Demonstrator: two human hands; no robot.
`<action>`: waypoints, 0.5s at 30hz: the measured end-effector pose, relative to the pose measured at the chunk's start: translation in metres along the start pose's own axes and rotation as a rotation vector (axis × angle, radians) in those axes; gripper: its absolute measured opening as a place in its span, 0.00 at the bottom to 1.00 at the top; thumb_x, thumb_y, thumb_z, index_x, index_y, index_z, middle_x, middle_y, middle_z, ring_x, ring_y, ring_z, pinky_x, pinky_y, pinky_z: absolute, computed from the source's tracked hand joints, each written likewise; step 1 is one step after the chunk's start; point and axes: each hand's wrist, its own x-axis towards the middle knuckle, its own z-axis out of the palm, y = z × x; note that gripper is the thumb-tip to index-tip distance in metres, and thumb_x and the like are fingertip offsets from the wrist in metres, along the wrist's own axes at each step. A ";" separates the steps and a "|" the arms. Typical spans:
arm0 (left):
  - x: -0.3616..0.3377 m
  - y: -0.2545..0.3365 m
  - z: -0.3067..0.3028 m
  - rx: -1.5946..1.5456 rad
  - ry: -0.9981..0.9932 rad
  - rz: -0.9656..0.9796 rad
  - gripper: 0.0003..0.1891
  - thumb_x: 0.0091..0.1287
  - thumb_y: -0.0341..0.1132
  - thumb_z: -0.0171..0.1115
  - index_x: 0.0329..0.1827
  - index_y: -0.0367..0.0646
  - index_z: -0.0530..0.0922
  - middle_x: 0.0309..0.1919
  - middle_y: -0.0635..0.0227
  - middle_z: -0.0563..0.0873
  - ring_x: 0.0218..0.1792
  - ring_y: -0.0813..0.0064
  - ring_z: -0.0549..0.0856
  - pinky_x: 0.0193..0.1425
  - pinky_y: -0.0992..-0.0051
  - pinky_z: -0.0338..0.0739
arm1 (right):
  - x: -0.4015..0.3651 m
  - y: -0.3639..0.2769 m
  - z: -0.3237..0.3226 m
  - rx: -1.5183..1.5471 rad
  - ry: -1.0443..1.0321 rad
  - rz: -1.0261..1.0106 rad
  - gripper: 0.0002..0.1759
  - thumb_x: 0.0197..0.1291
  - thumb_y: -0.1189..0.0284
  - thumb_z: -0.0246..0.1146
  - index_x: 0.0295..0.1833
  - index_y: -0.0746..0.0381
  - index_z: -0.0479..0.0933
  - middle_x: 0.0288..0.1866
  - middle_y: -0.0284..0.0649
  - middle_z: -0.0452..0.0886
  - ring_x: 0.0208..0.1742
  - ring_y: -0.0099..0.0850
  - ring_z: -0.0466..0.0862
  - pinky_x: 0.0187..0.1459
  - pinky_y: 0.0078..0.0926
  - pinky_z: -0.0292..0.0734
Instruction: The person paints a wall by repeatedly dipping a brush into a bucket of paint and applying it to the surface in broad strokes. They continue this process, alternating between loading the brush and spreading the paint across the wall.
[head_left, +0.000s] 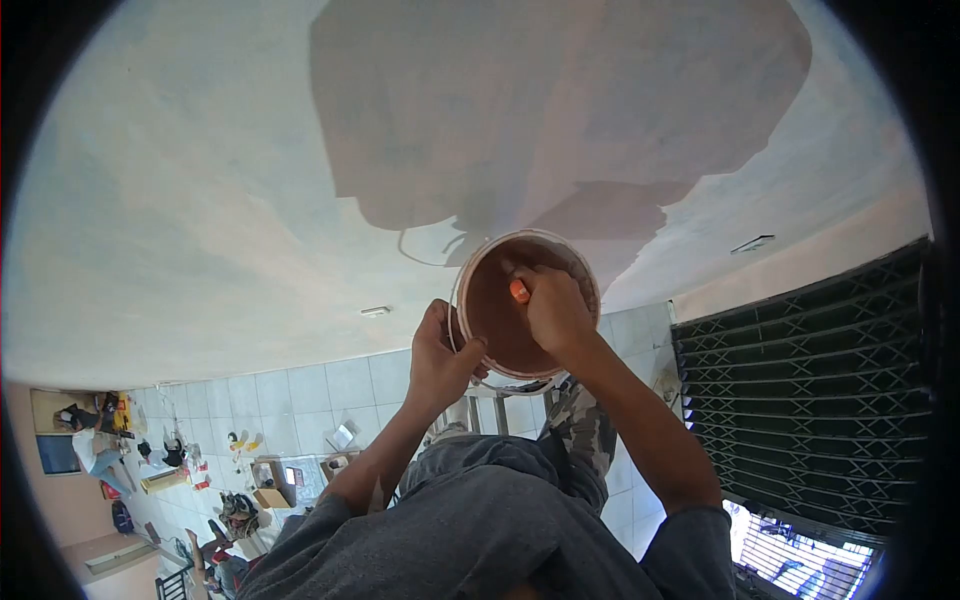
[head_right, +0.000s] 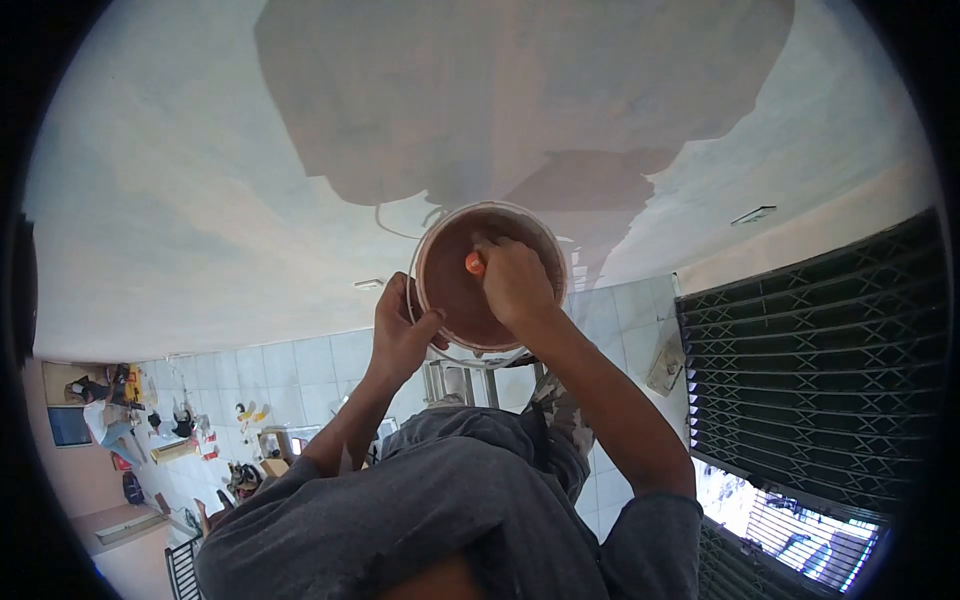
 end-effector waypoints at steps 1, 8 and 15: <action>0.000 0.001 0.001 -0.002 0.004 0.001 0.11 0.61 0.20 0.59 0.39 0.38 0.65 0.28 0.65 0.78 0.22 0.78 0.82 0.23 0.79 0.82 | 0.001 0.002 0.002 -0.033 -0.021 0.015 0.22 0.55 0.78 0.60 0.58 0.61 0.79 0.43 0.56 0.83 0.46 0.52 0.82 0.51 0.46 0.77; 0.002 0.004 0.001 0.027 0.000 -0.007 0.11 0.60 0.20 0.59 0.37 0.38 0.64 0.27 0.66 0.77 0.21 0.78 0.81 0.23 0.78 0.83 | -0.010 0.001 0.004 0.045 -0.079 0.065 0.16 0.54 0.77 0.63 0.50 0.64 0.82 0.42 0.58 0.82 0.42 0.54 0.83 0.46 0.43 0.79; 0.006 0.002 0.000 0.005 0.010 -0.039 0.11 0.59 0.20 0.59 0.37 0.38 0.65 0.27 0.64 0.78 0.21 0.76 0.82 0.22 0.78 0.83 | -0.045 -0.016 -0.081 0.601 0.178 0.228 0.11 0.58 0.78 0.68 0.46 0.69 0.81 0.35 0.38 0.85 0.36 0.23 0.82 0.41 0.22 0.79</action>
